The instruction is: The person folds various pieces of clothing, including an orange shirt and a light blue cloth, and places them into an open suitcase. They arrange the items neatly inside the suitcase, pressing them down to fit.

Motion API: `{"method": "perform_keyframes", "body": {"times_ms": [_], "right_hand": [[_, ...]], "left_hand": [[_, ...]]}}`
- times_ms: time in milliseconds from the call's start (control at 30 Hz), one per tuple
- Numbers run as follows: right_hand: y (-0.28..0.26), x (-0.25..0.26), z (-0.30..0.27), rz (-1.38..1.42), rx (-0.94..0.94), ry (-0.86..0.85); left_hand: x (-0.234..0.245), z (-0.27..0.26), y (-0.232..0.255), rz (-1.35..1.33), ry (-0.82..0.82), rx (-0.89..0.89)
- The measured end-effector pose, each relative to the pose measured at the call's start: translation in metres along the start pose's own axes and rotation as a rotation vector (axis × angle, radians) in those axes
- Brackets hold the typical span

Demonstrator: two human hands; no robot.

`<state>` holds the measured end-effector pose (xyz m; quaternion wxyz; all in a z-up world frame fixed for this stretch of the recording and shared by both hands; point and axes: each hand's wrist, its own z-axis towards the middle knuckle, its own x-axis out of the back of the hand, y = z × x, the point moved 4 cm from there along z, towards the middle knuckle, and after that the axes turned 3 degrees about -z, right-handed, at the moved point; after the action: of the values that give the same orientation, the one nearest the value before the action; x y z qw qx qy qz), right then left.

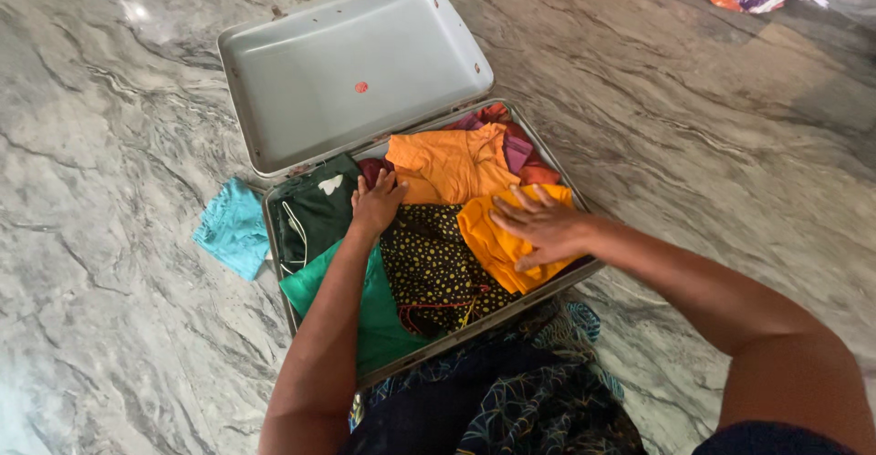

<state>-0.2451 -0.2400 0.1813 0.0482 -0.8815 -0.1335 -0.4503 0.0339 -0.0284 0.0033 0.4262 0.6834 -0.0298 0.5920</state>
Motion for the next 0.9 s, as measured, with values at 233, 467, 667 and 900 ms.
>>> {"method": "perform_keyframes", "body": {"times_ms": [233, 467, 667, 900], "right_hand": [[0.000, -0.018, 0.016, -0.197, 0.012, 0.116], [0.013, 0.005, 0.010, 0.061, 0.008, 0.360], [0.002, 0.028, 0.031, 0.154, 0.214, 0.601], [-0.041, 0.035, 0.068, -0.149, 0.064, 0.209]], "left_hand": [[0.001, -0.008, 0.005, 0.235, -0.023, -0.098], [0.019, -0.015, 0.028, 0.090, -0.025, 0.027], [0.032, -0.022, 0.041, -0.048, -0.016, 0.146], [0.037, -0.026, 0.053, 0.037, -0.022, 0.185]]}}
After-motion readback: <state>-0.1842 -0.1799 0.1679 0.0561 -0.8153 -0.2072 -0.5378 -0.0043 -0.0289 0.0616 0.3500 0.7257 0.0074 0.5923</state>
